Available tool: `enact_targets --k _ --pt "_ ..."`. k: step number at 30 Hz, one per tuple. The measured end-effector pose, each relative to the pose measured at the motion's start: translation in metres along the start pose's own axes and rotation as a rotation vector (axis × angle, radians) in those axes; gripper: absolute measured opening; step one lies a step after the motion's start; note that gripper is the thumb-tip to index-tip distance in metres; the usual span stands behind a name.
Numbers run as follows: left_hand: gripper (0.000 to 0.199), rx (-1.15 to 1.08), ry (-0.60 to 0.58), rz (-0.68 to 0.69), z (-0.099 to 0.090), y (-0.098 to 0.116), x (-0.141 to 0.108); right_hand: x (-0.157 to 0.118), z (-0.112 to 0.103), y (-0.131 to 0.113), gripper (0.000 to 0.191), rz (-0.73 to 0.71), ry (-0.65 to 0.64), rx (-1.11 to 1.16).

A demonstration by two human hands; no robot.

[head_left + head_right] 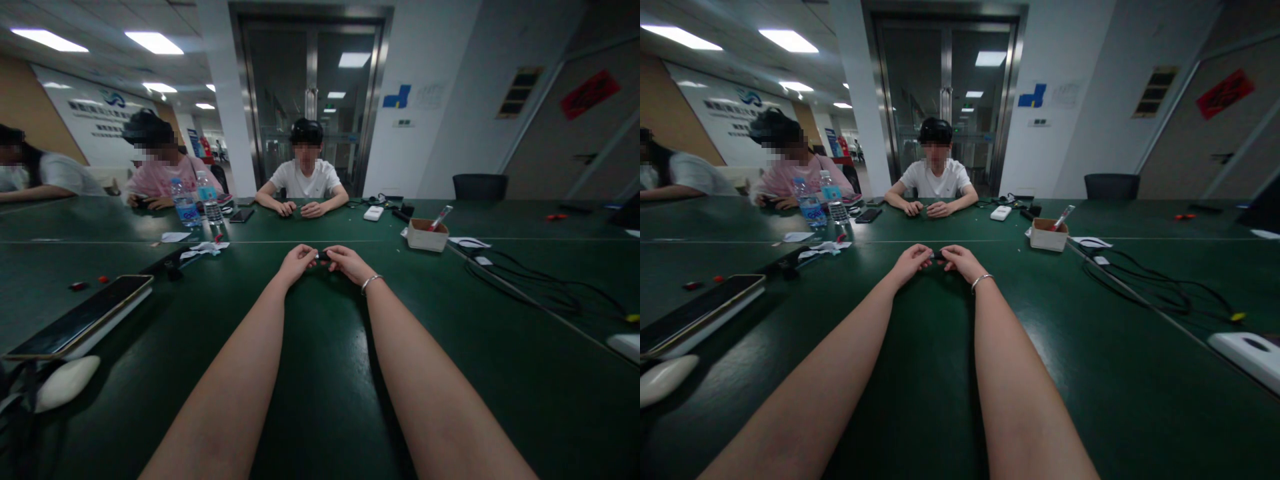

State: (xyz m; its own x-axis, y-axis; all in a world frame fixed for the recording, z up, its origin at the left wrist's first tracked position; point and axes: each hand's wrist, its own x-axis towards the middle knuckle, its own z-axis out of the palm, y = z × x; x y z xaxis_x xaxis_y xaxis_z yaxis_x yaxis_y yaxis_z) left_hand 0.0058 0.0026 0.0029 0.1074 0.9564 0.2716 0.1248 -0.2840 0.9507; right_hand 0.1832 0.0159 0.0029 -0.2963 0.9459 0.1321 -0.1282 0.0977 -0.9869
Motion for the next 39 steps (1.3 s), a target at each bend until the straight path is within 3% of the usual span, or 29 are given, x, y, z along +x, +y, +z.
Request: enact_targets --k 6,12,15,24,28,39 --pt "0.024 -0.012 -0.041 0.020 -0.0006 0.0012 -0.0019 0.0005 -0.0003 0.0006 0.009 -0.001 0.013 0.009" --pt "0.024 0.038 0.057 0.033 -0.0005 -0.0043 0.0024 -0.0004 0.0000 0.0003 0.010 -0.002 -0.004 0.000" --pt "0.023 0.024 0.049 0.056 -0.0001 -0.0029 0.0016 -0.0004 0.0001 0.0003 0.011 0.000 0.002 -0.001" --pt "0.024 0.008 0.044 -0.042 0.0001 0.0031 0.0009 0.0016 -0.0010 0.0016 0.009 0.006 0.011 0.018" --pt "0.022 0.063 0.103 0.032 -0.0009 -0.0015 0.0027 0.0018 -0.0012 0.0022 0.008 0.008 0.004 0.017" --pt "0.023 0.035 0.032 0.013 -0.0018 0.0006 0.0005 0.0013 -0.0007 0.0018 0.009 0.006 -0.001 0.025"
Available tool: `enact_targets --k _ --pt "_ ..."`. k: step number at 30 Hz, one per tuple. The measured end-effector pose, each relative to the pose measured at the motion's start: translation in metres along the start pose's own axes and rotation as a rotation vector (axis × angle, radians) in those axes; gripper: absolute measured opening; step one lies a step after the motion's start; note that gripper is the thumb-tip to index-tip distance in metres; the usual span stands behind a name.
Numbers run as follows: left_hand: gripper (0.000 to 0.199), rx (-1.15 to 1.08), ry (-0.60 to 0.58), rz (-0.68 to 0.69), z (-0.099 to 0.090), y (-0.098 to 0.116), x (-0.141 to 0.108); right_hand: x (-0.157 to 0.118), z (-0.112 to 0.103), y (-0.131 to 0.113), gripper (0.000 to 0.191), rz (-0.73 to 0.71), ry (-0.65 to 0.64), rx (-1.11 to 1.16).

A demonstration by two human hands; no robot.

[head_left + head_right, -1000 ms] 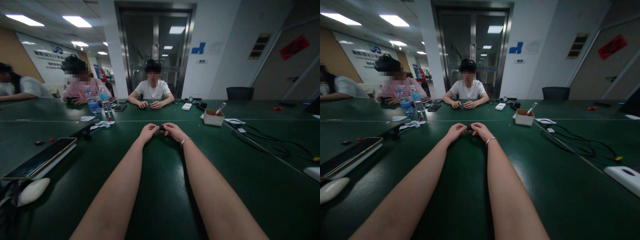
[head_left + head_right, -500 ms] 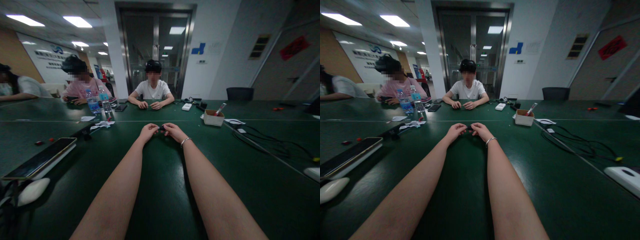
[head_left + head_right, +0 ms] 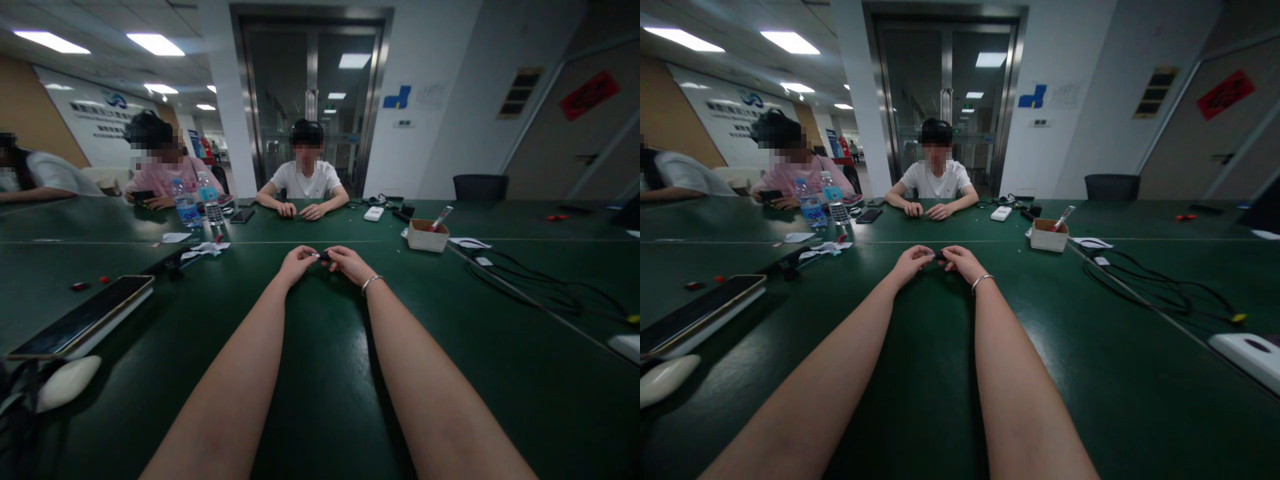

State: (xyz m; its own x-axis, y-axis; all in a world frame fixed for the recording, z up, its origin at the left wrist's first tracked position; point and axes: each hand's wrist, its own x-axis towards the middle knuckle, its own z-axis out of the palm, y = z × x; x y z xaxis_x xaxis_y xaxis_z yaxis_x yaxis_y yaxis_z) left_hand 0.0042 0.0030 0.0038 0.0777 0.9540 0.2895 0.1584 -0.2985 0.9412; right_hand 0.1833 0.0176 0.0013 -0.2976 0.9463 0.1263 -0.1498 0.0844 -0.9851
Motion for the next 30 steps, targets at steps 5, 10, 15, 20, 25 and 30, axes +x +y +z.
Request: enact_targets --k 5,10,15,20,25,30 --pt "0.023 0.027 0.036 -0.017 0.000 0.003 -0.001 0.001 -0.001 0.001 0.010 0.005 0.006 -0.007" --pt "0.021 -0.018 0.019 -0.018 0.001 0.009 -0.005 0.001 0.000 0.001 0.009 0.007 0.008 -0.010" --pt "0.016 -0.020 0.002 -0.030 0.001 0.010 -0.005 0.000 0.000 0.000 0.007 0.005 0.001 0.001" --pt "0.019 -0.026 0.019 -0.036 0.001 0.009 -0.003 -0.001 0.001 -0.001 0.005 0.006 0.009 -0.004" --pt "0.021 0.024 0.035 -0.003 -0.001 0.005 -0.002 0.000 0.002 -0.001 0.006 0.013 0.013 -0.006" --pt "0.022 0.007 0.030 -0.016 0.000 0.004 -0.002 0.000 0.001 -0.001 0.008 0.013 0.013 -0.010"
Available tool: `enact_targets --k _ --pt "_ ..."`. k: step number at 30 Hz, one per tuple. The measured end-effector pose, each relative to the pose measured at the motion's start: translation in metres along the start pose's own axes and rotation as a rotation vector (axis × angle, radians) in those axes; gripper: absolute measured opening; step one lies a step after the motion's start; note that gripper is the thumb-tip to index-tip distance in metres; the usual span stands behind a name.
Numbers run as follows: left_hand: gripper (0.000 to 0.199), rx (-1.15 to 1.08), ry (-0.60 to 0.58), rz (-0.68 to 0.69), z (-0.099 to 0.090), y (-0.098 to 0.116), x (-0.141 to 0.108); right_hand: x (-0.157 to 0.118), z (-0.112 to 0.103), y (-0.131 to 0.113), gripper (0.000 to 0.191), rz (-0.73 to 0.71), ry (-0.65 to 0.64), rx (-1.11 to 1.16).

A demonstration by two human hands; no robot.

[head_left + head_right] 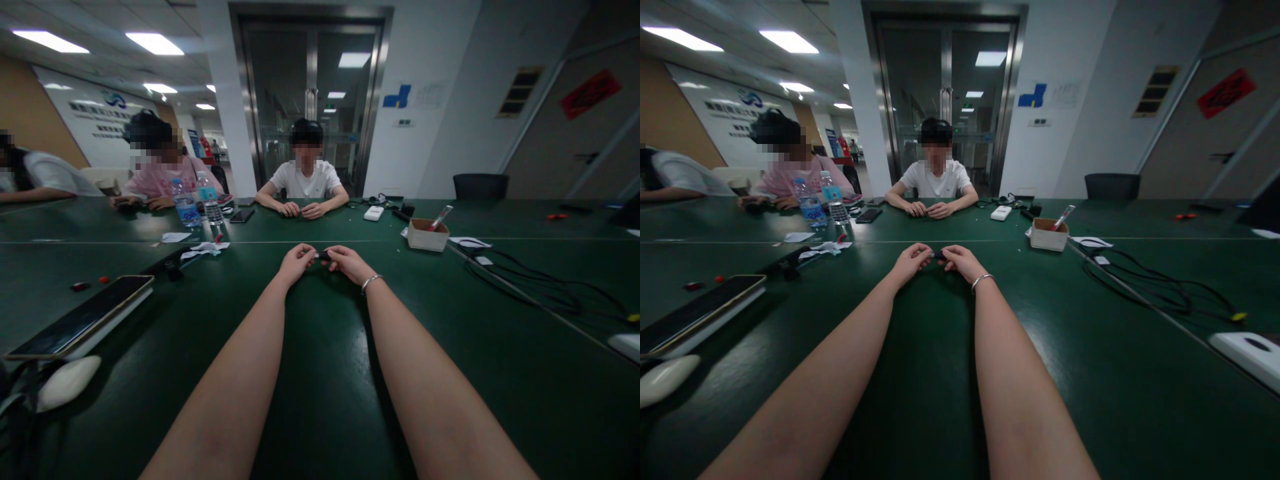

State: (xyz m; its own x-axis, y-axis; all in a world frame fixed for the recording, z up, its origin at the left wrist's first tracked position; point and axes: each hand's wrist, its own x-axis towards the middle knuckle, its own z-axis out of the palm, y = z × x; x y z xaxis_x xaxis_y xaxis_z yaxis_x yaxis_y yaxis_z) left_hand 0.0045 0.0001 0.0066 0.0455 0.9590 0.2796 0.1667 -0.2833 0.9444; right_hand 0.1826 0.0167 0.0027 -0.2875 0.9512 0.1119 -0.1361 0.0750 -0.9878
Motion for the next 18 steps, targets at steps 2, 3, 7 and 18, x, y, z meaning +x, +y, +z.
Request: enact_targets --k 2,3,7,18 --pt "0.022 -0.007 -0.015 -0.007 0.0000 -0.0002 -0.0001 0.0001 -0.0005 0.0004 0.008 -0.003 0.001 0.001" --pt "0.022 -0.006 -0.022 -0.008 -0.0001 -0.0003 -0.0002 0.0002 -0.0007 0.0006 0.008 -0.004 0.000 0.002" --pt "0.021 0.018 -0.032 0.001 -0.0009 -0.0003 -0.0009 0.0007 -0.0013 0.0010 0.009 -0.007 0.000 0.001" --pt "0.025 0.012 -0.018 0.021 -0.0015 -0.0059 0.0029 -0.0001 -0.0012 0.0019 0.010 -0.016 0.006 -0.005"
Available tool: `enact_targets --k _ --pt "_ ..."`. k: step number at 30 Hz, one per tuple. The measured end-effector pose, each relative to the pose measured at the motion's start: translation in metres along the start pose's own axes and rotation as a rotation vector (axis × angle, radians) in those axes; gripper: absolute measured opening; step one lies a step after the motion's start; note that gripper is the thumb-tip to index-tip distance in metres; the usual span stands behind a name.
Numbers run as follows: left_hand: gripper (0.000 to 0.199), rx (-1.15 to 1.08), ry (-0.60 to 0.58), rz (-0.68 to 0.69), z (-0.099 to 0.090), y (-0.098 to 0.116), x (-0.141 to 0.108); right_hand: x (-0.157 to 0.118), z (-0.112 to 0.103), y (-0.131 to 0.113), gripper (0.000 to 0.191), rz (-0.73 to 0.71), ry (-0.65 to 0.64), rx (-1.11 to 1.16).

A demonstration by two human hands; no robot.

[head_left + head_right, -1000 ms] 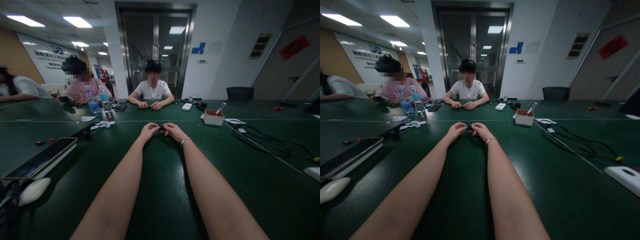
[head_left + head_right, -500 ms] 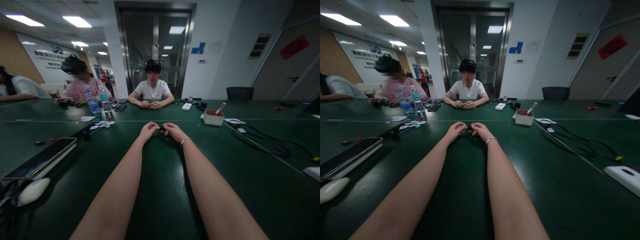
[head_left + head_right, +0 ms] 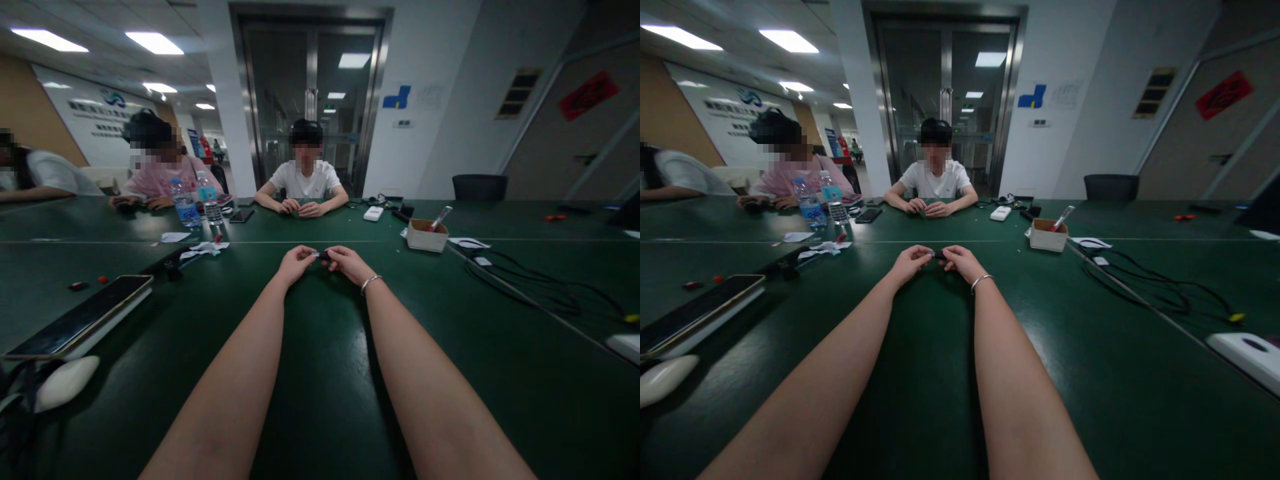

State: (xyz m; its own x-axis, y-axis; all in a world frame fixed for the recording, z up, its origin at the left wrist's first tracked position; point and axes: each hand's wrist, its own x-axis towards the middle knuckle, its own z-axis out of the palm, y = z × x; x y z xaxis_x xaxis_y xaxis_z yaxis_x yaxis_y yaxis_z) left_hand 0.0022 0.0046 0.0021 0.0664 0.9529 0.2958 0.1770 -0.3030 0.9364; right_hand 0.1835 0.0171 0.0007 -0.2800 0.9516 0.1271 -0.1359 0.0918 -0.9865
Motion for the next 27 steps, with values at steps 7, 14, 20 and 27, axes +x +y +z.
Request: enact_targets --k 7,14,20,27 --pt "0.033 0.091 0.010 -0.007 -0.001 -0.007 0.003 0.000 0.000 -0.002 0.011 0.008 0.005 -0.003" --pt "0.047 0.263 -0.008 -0.018 -0.003 -0.017 0.009 -0.003 0.002 -0.004 0.016 -0.017 -0.039 -0.039" --pt "0.045 0.205 0.085 -0.079 -0.003 -0.016 0.012 -0.004 0.001 -0.005 0.026 -0.076 -0.044 -0.024" --pt "0.044 0.183 0.158 -0.149 -0.006 -0.016 0.014 -0.006 -0.001 -0.006 0.029 -0.071 -0.032 0.047"
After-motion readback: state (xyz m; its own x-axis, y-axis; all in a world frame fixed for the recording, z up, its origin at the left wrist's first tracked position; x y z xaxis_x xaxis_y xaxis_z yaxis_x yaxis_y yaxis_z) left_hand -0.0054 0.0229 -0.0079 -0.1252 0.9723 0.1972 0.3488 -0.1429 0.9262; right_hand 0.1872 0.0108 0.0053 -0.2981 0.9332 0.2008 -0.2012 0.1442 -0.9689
